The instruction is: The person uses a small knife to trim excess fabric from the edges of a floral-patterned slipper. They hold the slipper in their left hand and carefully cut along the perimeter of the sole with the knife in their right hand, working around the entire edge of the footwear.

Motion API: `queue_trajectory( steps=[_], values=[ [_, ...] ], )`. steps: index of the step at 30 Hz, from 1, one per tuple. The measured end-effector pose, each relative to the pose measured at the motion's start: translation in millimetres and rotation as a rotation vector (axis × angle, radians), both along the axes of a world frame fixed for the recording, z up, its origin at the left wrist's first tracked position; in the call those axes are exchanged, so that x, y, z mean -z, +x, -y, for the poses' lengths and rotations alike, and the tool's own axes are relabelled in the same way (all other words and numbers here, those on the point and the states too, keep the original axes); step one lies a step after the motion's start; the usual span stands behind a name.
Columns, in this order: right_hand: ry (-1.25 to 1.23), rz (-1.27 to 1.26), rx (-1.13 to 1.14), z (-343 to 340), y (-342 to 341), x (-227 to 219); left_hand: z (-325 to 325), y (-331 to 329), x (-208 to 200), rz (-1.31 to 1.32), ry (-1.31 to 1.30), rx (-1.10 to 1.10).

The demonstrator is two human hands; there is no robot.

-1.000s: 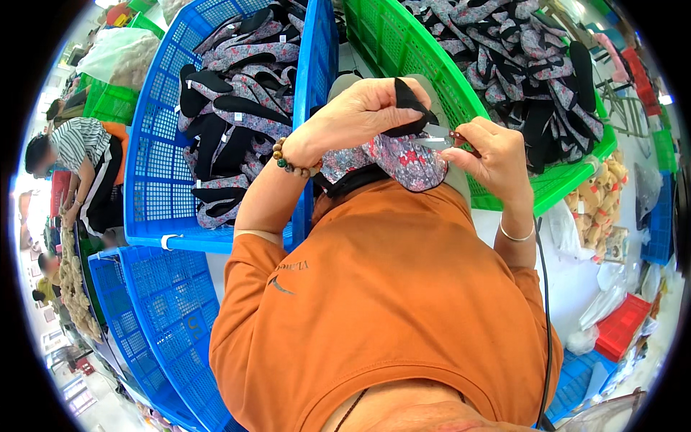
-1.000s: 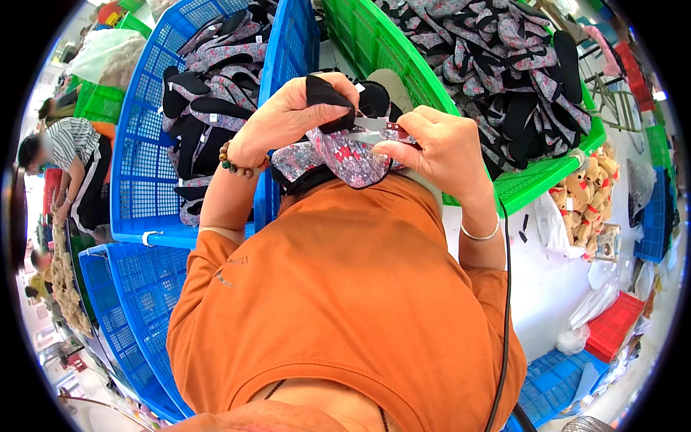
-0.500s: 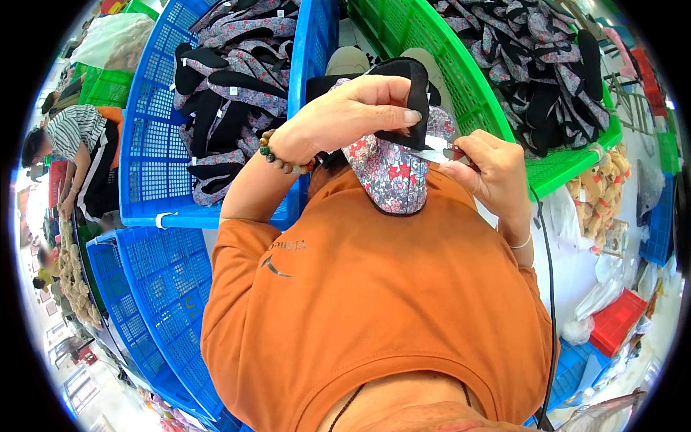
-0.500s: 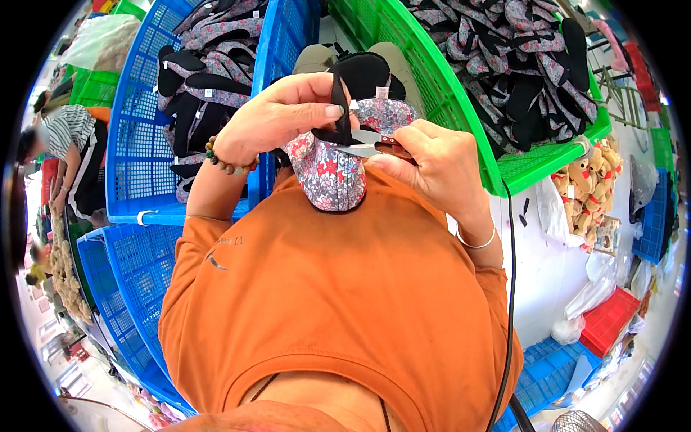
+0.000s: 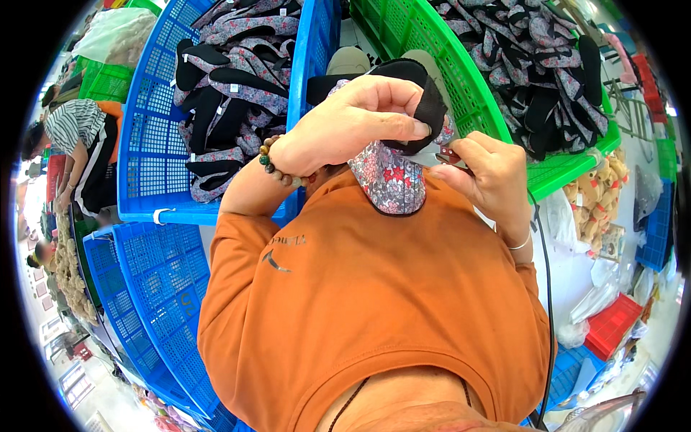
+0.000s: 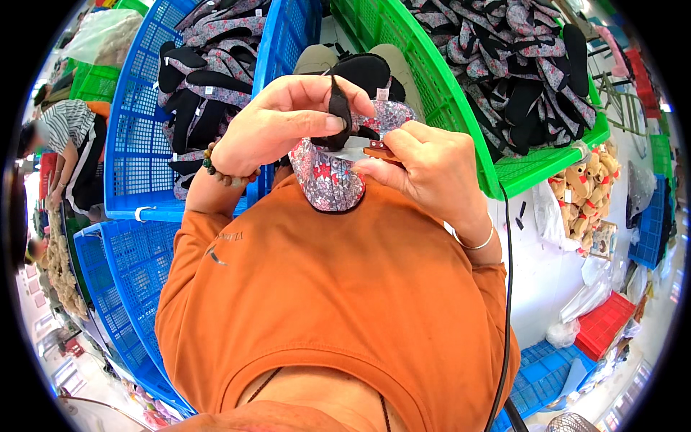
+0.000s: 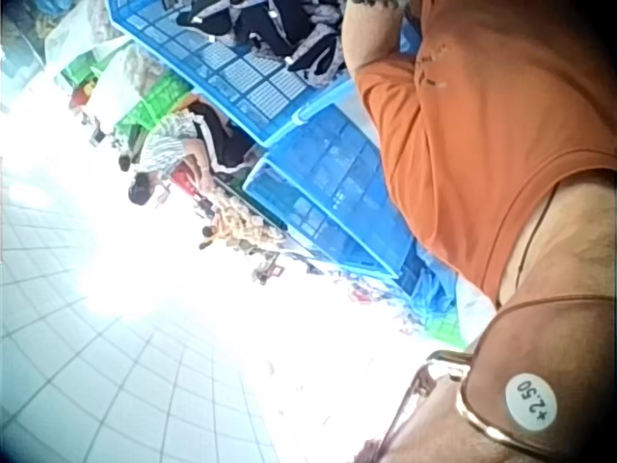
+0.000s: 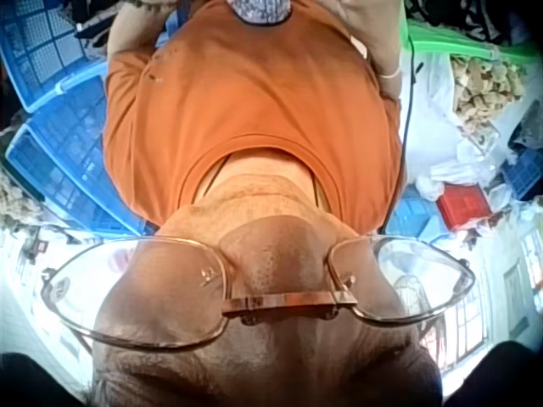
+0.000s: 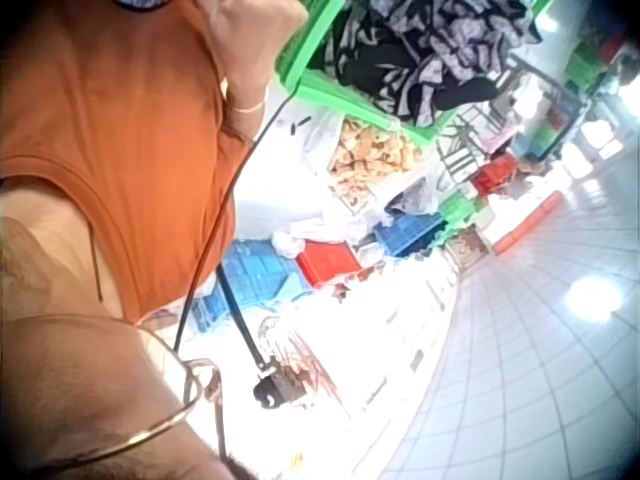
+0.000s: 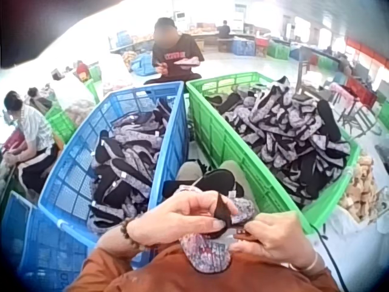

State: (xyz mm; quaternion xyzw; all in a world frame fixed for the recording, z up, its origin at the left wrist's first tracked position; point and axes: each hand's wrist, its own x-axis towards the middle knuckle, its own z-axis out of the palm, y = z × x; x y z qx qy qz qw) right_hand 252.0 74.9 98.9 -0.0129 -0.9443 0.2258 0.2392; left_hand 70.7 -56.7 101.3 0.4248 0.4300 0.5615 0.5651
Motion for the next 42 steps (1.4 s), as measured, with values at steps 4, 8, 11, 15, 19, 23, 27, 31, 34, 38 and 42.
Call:
queue_trajectory(
  steps=[4, 8, 11, 15, 19, 23, 27, 31, 34, 38, 42],
  values=[
    [0.013, -0.053, -0.005, 0.1, -2.8, 2.2, -1.8, 0.3, 7.9, 0.066, 0.001, -0.031],
    [0.069, -0.027, -0.007, -3.0, -2.7, 3.3, -1.7, -0.6, 12.5, 0.078, 0.012, -0.042],
    [0.107, -0.018, 0.005, -6.2, -3.8, 5.7, -2.6, -3.2, 13.4, 0.122, 0.008, -0.047],
    [0.098, -0.022, 0.005, -9.6, -3.9, 7.1, -3.0, -8.0, 10.7, 0.119, 0.002, -0.085],
    [-0.056, -0.058, 0.056, -18.8, -2.5, 14.0, -10.9, -54.6, 23.0, -0.001, 0.239, -0.352],
    [-0.15, -0.1, 0.19, -20.7, -3.6, 23.8, -12.1, -113.8, 32.9, -1.596, 0.232, -1.148],
    [-0.259, -0.03, 0.193, -26.1, -2.6, 38.4, 12.5, -80.4, 12.3, -0.797, -0.086, -0.395],
    [-0.717, -0.012, 0.06, -23.3, -10.3, 37.5, 14.8, -31.5, 5.0, -0.861, 0.232, 0.009],
    [-0.856, -0.065, -0.17, -11.5, -23.3, 48.7, 13.4, -10.7, 4.4, -0.995, 0.251, 0.033],
    [-0.622, -0.013, -0.272, -0.8, -34.2, 36.9, 10.6, 0.4, 9.8, -0.888, 0.245, -0.004],
    [-0.563, -0.148, -0.037, -7.9, -39.6, 24.8, 9.3, -7.9, -4.1, -0.831, 0.358, -0.156]
  ],
)
